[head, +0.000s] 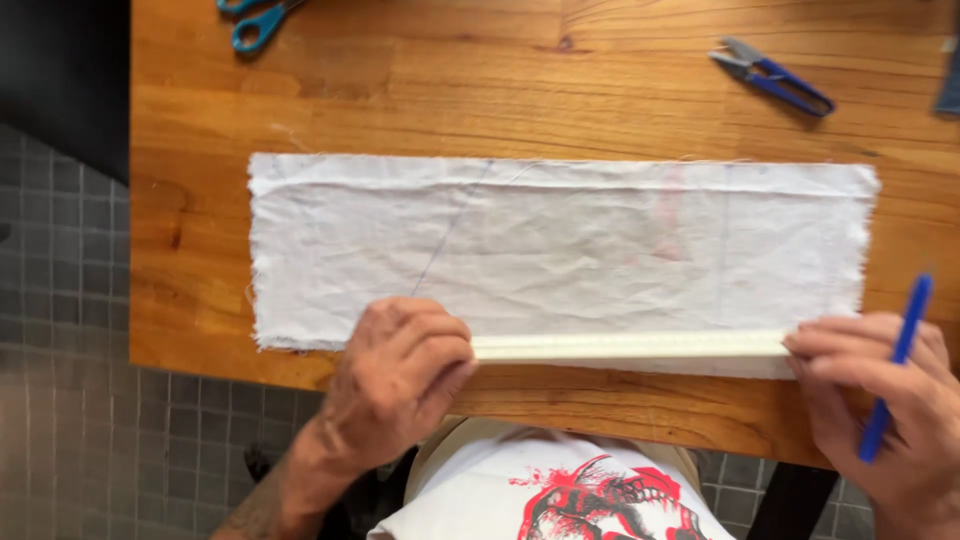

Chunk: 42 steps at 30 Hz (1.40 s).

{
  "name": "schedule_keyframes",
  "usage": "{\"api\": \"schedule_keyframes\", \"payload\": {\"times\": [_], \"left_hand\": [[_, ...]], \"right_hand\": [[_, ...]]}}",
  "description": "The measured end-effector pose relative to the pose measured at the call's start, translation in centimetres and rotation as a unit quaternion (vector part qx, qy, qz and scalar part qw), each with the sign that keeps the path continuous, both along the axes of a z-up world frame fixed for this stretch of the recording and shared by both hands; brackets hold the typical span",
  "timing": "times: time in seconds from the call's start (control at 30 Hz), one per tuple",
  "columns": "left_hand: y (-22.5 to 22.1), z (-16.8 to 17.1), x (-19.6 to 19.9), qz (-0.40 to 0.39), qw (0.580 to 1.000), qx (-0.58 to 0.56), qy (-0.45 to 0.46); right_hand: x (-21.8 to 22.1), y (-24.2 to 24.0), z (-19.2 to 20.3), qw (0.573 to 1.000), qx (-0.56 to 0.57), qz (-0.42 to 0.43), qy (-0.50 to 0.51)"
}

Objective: Marking fabric with a ruler and pen before cutting it with scissors

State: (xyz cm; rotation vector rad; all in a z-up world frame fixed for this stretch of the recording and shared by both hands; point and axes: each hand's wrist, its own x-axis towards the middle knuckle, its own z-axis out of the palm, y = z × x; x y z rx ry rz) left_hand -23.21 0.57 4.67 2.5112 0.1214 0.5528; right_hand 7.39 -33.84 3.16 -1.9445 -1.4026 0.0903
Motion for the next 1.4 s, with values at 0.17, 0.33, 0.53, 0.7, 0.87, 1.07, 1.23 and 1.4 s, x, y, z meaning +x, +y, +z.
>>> {"api": "schedule_keyframes", "payload": {"times": [0.17,0.33,0.53,0.7,0.87,1.07,1.23,1.4], "left_hand": [[-1.2,-1.9,-1.3,0.017,0.999,-0.019,-0.031],[-1.3,-2.4,-1.6,0.029,0.998,-0.024,-0.042],[-1.3,-2.6,-2.3,0.020,0.998,-0.049,-0.047],[-1.9,-3.0,-2.5,0.026,0.997,-0.044,-0.055],[-1.8,-2.5,-2.5,0.007,0.997,-0.050,-0.062],[-1.7,-2.7,-2.7,0.006,0.997,-0.043,-0.064],[-1.7,-3.2,-2.6,0.001,0.997,-0.047,-0.067],[-1.8,-3.2,-2.5,0.014,0.996,-0.053,-0.068]], "right_hand": [[-1.1,-2.4,-2.2,1.000,-0.004,0.017,0.006],[-2.0,-3.8,-2.5,0.998,-0.056,-0.008,-0.004],[-3.0,-4.1,-3.0,0.999,-0.027,-0.022,0.003],[-2.4,-6.0,-4.4,0.994,-0.084,-0.056,0.034],[-2.7,-3.6,-2.0,1.000,-0.027,-0.004,0.011],[-3.2,-4.4,-2.5,0.999,-0.035,-0.029,0.004],[-3.0,-5.3,-2.5,0.996,-0.082,-0.046,0.002],[-3.0,-5.0,-3.2,0.997,-0.052,-0.048,0.004]]}}
